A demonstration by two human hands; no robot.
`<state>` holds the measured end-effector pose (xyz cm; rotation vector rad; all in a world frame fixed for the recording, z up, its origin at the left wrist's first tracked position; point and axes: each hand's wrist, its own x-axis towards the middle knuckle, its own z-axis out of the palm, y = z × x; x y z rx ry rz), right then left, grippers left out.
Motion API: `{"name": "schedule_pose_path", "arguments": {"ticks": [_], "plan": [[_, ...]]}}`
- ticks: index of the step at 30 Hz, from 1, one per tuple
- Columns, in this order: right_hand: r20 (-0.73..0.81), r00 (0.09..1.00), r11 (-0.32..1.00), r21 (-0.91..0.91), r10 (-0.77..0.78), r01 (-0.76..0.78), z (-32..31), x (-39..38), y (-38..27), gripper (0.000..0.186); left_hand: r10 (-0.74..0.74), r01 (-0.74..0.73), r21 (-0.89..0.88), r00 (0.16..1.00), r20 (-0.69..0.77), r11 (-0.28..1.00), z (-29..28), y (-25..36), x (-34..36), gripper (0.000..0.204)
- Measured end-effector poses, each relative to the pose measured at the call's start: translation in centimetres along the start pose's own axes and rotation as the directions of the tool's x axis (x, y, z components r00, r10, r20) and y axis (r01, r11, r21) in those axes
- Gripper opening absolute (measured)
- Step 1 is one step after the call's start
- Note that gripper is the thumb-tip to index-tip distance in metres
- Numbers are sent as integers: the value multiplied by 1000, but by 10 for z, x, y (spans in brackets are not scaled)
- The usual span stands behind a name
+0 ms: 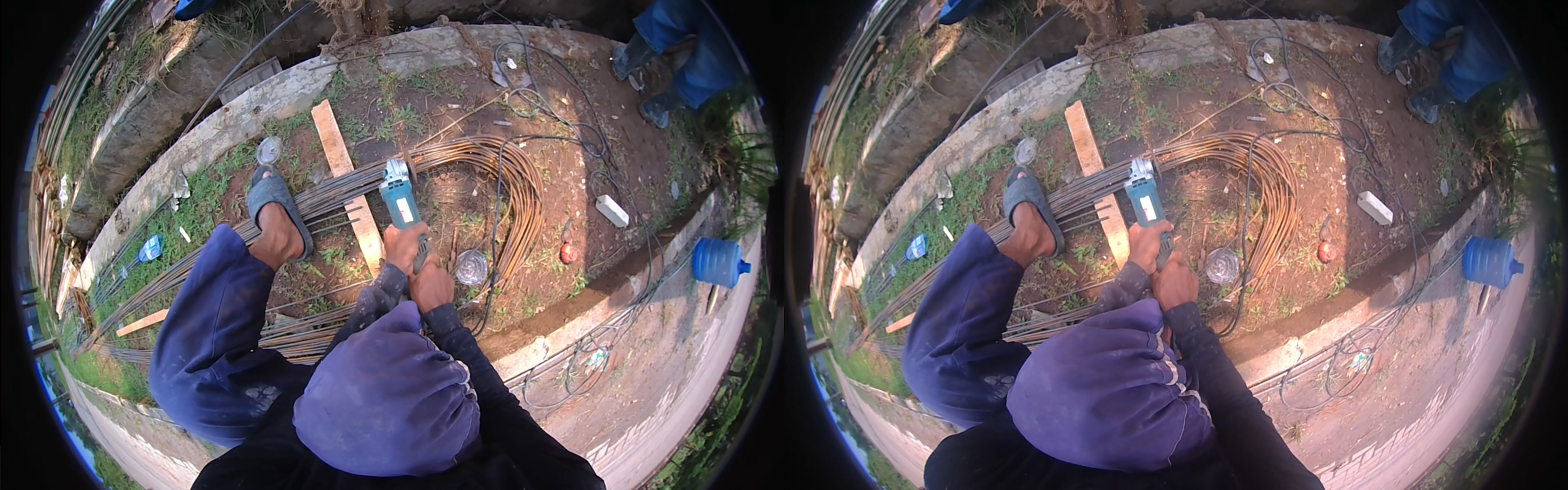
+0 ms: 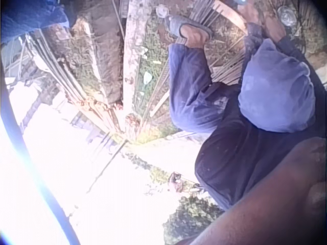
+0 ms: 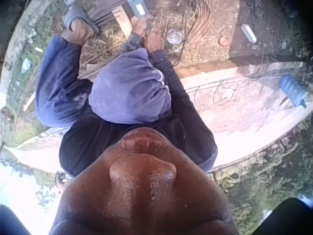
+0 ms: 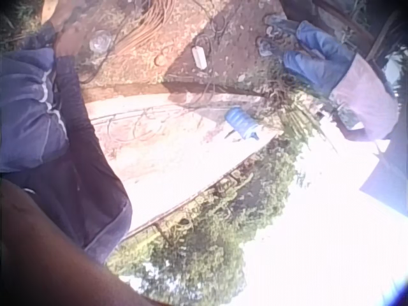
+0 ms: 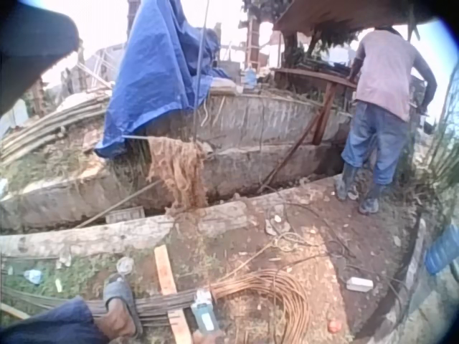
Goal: The person aligns a bundle of metal rods on a wooden plank and uses an angle grinder to cut them. The person adjusts the rods and the grinder multiple times to complete the cuts.
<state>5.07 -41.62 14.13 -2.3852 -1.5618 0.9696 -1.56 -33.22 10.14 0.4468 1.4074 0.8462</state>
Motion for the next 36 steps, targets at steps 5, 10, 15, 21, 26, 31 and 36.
{"name": "schedule_pose_path", "arguments": {"ticks": [5, 10, 15, 21, 26, 31, 36], "plan": [[-16, 1000, 1000, 8, 1, -1, 2, 4, -1, 46, 17, -17, 35, 1000, -6, 999, 2, 9, 1, 11], [-33, 999, 999, 52, 11, -10, 4, 7, -11, 45, 54, -54, 1, 998, -21, 999, -4, 14, 5, 11], [-62, 998, 999, 45, -2, 5, 1, 8, -3, 47, 39, -39, 39, 999, 14, 998, 3, 6, 10, 13], [-7, 999, 999, 1, 36, -36, -1, -5, 4, 54, 106, -106, -22, 994, -18, 994, 1, -10, -8, 18], [7, 998, 998, 7, 57, -58, 5, -25, 19, 54, 121, -121, 64, 993, -8, 991, -6, -21, -32, 25], [70, 996, 998, 35, 49, -51, 2, -39, 37, 56, 83, -77, 87, 994, -70, 993, 1, -24, -48, 23], [98, 994, 999, 3, 43, -44, 13, -38, 45, 58, 140, -124, 159, 986, -94, 979, -2, -41, -37, 24]]}}
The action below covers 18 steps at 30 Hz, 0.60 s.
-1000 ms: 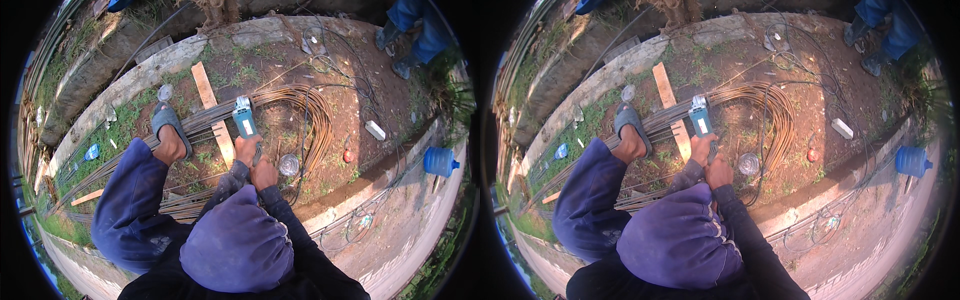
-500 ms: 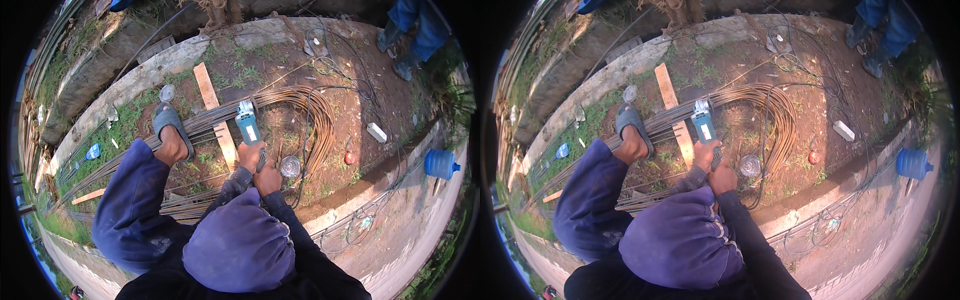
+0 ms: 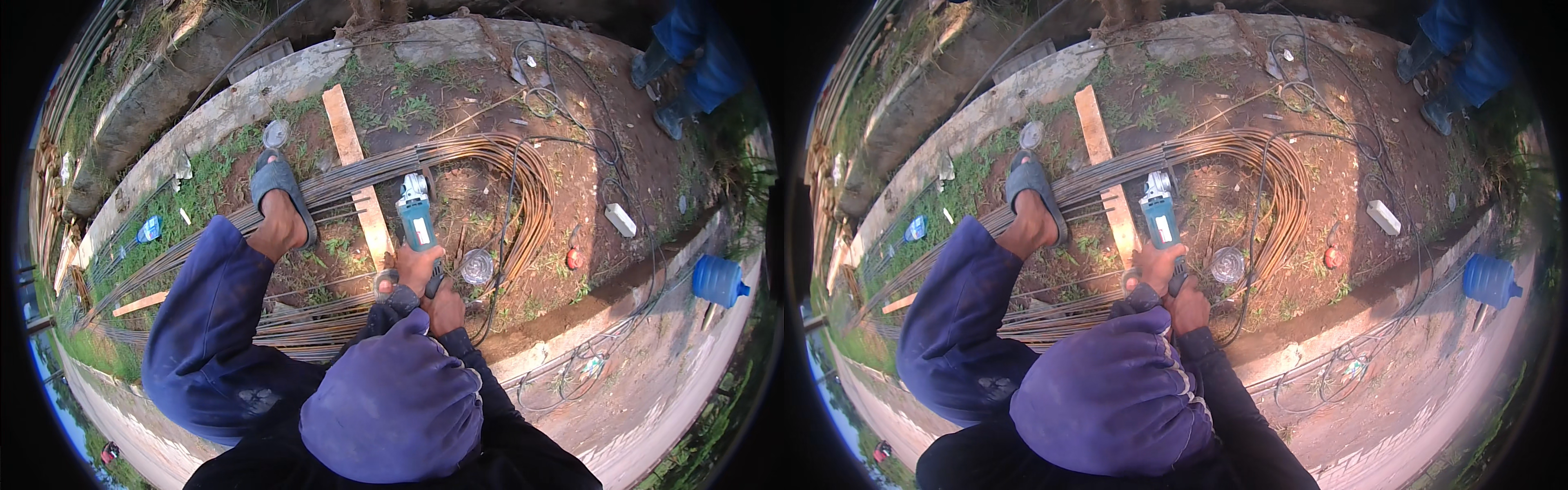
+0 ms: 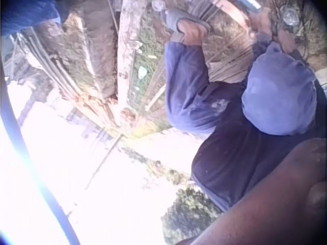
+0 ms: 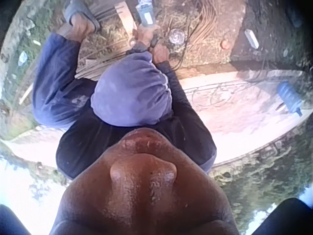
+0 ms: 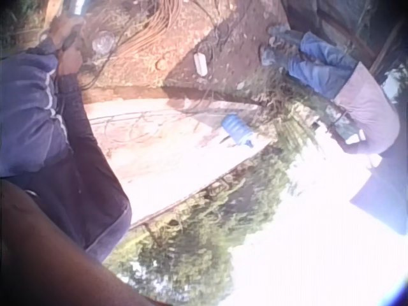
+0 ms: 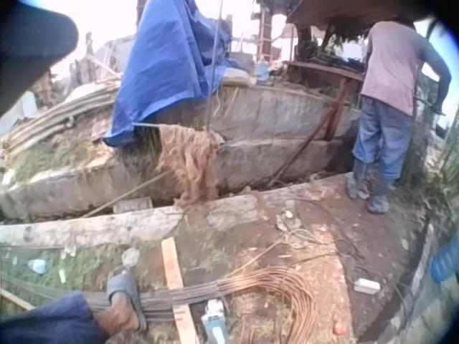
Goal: The person aligns a bundle of metal rods on a wooden plank and uses an angle grinder to cut them. The person adjusts the rods and the grinder multiple times to complete the cuts.
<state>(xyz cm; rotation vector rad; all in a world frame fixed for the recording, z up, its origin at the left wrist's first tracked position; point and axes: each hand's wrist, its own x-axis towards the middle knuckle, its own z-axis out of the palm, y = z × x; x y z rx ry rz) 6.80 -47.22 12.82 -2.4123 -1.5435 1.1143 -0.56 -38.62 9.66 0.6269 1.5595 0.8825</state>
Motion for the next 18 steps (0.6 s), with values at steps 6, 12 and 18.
{"name": "schedule_pose_path", "arguments": {"ticks": [6, 12, 18], "plan": [[-80, 997, 1000, 16, 20, -19, -2, 8, -10, 42, 44, -42, -45, 998, 41, 998, 1, -6, 10, 23], [-52, 998, 999, -21, 27, -28, -5, 10, -5, 49, -11, 12, 34, 999, -30, 999, 6, -3, 9, 23], [-124, 992, 1000, -1, 12, -12, -2, 14, -6, 33, 38, -38, -26, 999, -4, 999, 7, -10, 16, 25]]}}
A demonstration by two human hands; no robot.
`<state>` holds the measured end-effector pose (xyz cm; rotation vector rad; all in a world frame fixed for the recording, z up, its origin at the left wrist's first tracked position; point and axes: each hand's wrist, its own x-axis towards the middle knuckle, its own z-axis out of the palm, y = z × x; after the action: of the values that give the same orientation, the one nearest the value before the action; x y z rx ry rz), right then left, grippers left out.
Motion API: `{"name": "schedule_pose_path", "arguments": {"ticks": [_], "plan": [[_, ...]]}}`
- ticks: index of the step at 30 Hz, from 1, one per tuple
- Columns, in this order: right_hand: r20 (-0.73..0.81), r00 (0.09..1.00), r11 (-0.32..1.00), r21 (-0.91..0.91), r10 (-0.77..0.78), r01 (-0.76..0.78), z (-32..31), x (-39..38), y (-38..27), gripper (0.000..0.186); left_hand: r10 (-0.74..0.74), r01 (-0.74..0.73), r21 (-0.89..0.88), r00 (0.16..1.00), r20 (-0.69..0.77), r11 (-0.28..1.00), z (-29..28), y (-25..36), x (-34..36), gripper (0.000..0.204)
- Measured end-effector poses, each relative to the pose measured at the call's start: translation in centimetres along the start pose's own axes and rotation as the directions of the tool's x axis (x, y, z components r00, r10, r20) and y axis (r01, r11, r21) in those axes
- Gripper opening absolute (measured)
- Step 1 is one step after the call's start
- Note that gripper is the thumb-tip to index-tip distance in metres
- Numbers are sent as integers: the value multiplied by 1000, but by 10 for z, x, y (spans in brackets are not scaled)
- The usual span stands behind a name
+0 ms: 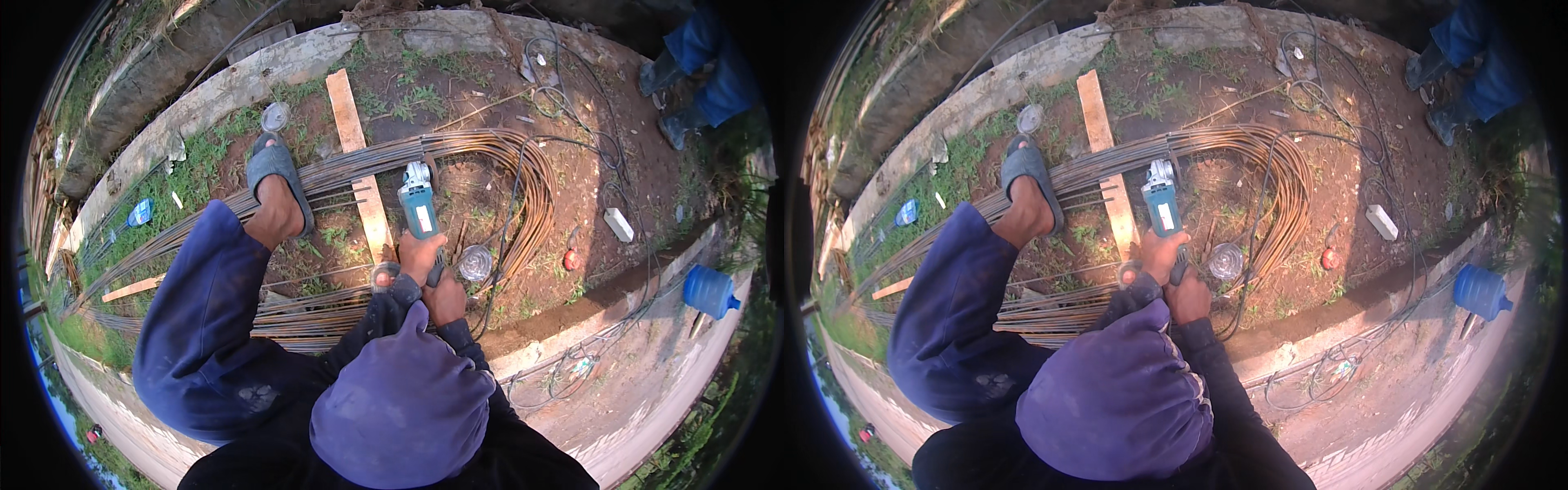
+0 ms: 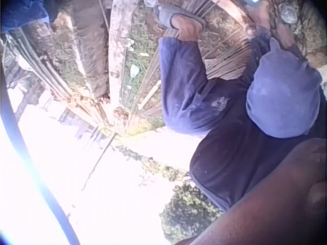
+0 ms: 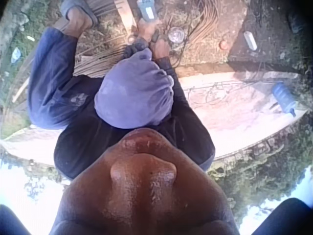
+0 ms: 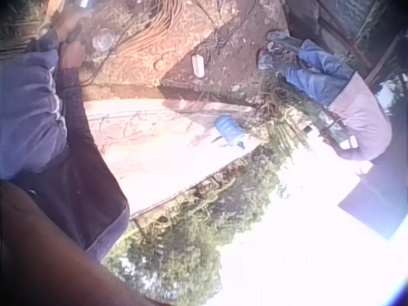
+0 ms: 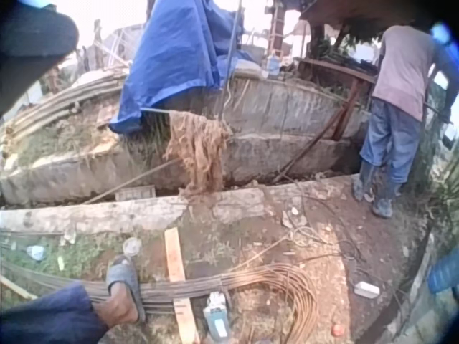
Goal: The person aligns a bundle of metal rods on a wooden plank and uses an angle grinder to cut them. The person adjusts the rods and the grinder multiple times to complete the cuts.
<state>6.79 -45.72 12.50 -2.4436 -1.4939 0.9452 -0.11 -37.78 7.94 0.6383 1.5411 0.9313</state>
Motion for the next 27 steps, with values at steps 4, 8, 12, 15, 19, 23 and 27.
{"name": "schedule_pose_path", "arguments": {"ticks": [4, 8, 12, 15, 19, 23, 27], "plan": [[-3, 1000, 1000, -4, -12, 12, 1, 1, 3, 31, -24, 24, 25, 1000, -10, 999, 1, -5, 1, 25], [-6, 1000, 1000, -9, -22, 22, 1, 1, 2, 30, -40, 41, 28, 999, -16, 999, 1, -5, 2, 25], [-12, 1000, 1000, 3, -29, 29, 3, 2, 2, 30, -43, 43, 2, 999, 5, 999, 0, -5, 4, 26], [-5, 1000, 1000, 11, -25, 25, 2, 2, 2, 31, -43, 44, 44, 999, -18, 998, 0, -3, 2, 25], [3, 1000, 1000, 5, -21, 21, -2, 1, -2, 31, -38, 38, 38, 999, 6, 999, 0, -2, 6, 24], [5, 1000, 1000, -4, -10, 10, -2, 0, -1, 32, -15, 15, 52, 1000, -2, 999, -1, -2, 4, 24], [18, 1000, 1000, -22, 8, -7, -2, -6, 0, 32, -11, 11, 49, 1000, -4, 999, -2, -7, -1, 24]]}}
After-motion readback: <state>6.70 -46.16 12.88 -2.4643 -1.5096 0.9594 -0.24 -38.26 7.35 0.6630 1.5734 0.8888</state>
